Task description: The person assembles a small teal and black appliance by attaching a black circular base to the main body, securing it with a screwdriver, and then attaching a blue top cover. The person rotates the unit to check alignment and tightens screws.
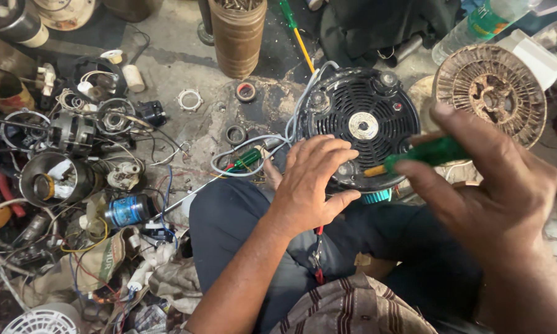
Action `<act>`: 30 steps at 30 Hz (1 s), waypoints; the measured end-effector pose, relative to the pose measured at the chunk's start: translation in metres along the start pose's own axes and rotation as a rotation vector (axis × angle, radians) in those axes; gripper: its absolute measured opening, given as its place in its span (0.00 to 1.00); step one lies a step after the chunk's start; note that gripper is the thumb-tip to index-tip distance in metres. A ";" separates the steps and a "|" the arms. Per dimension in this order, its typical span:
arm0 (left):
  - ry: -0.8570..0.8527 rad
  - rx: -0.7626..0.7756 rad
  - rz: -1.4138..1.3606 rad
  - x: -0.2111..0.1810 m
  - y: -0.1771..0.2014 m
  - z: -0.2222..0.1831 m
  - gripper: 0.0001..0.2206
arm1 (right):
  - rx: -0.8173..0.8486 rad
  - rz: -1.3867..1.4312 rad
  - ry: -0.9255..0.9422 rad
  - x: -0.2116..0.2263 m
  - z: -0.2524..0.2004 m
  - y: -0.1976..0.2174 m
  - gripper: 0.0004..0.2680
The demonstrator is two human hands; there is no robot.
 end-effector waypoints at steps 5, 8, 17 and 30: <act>0.009 0.008 -0.004 0.001 -0.002 0.000 0.33 | 0.034 -0.014 -0.002 -0.002 0.006 0.004 0.21; 0.028 0.018 0.018 0.003 -0.002 0.000 0.34 | 0.062 0.027 -0.034 0.000 0.010 0.003 0.20; 0.036 0.018 0.023 0.004 -0.005 0.000 0.37 | 0.067 -0.012 -0.097 0.000 0.018 0.008 0.19; 0.016 0.007 0.013 0.003 -0.005 -0.001 0.38 | 0.093 0.011 -0.033 0.006 0.021 0.007 0.19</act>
Point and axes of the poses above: each hand's wrist, its own z-axis towards the middle knuckle, its own y-axis out of the back of the hand, x = y × z, the point moved 5 cm from there along z, towards the middle knuckle, and after that the axes turned 1 degree about -y, right-handed, at the moved point
